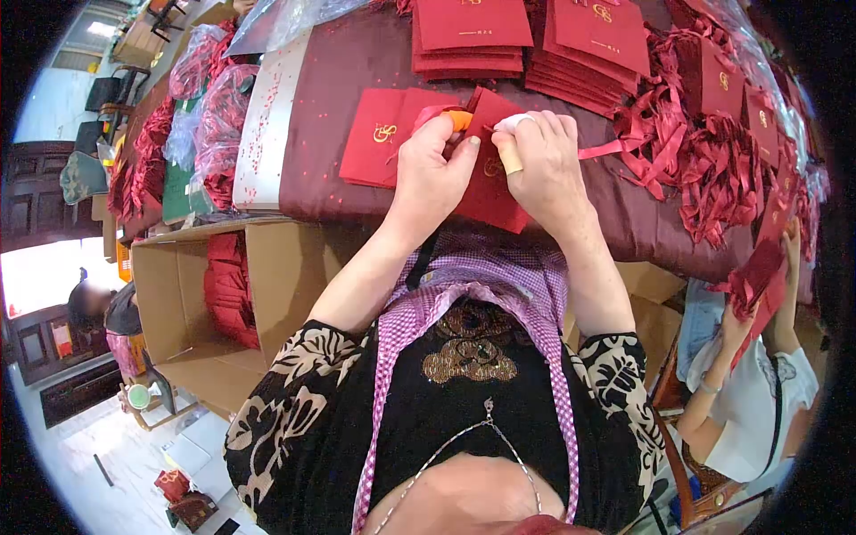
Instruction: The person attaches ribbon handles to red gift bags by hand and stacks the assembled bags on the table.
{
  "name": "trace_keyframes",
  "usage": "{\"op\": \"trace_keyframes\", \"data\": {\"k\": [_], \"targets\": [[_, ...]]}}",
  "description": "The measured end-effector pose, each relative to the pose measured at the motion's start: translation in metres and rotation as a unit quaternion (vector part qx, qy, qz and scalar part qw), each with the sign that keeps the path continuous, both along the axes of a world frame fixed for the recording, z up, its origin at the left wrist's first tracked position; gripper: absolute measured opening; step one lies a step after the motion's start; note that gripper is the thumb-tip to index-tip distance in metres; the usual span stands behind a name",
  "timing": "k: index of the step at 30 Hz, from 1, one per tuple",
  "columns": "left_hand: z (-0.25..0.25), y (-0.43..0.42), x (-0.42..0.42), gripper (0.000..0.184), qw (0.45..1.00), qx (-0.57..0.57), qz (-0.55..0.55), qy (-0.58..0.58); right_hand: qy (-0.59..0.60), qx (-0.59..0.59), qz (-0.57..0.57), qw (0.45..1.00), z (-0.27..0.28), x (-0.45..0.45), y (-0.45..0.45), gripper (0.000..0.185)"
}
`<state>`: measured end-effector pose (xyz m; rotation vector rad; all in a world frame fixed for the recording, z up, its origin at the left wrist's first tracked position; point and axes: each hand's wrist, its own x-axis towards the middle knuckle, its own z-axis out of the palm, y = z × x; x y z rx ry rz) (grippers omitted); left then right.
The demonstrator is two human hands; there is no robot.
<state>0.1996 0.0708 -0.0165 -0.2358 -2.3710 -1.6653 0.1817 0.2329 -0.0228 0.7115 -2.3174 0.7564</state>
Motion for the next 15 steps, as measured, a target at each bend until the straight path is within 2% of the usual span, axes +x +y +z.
{"op": "trace_keyframes", "data": {"k": [6, 8, 9, 11, 12, 14, 15], "targets": [[-0.007, 0.001, 0.002, 0.017, 0.999, -0.04, -0.001, 0.029, -0.011, 0.038, 0.03, 0.999, 0.012, -0.002, 0.002, 0.007], [-0.007, 0.002, 0.002, 0.017, 0.994, -0.061, -0.003, 0.085, -0.103, 0.01, 0.08, 0.991, 0.018, -0.004, 0.006, 0.011], [-0.006, 0.002, 0.001, 0.017, 0.994, -0.061, -0.003, 0.085, -0.103, 0.01, 0.08, 0.991, 0.021, -0.006, 0.007, 0.011], [-0.004, 0.002, 0.0, 0.018, 0.989, -0.096, -0.012, 0.111, -0.225, -0.02, 0.094, 0.97, 0.027, -0.01, 0.009, 0.017], [-0.004, 0.002, 0.0, 0.018, 0.989, -0.097, -0.01, 0.113, -0.223, -0.02, 0.096, 0.97, 0.029, -0.011, 0.009, 0.017], [-0.008, 0.003, 0.001, 0.019, 0.996, -0.061, -0.027, 0.065, -0.357, -0.067, 0.098, 0.927, 0.032, -0.014, 0.009, 0.021], [-0.009, 0.003, 0.001, 0.02, 0.997, -0.053, -0.037, 0.041, -0.367, -0.068, 0.107, 0.922, 0.029, -0.017, 0.008, 0.021]]}}
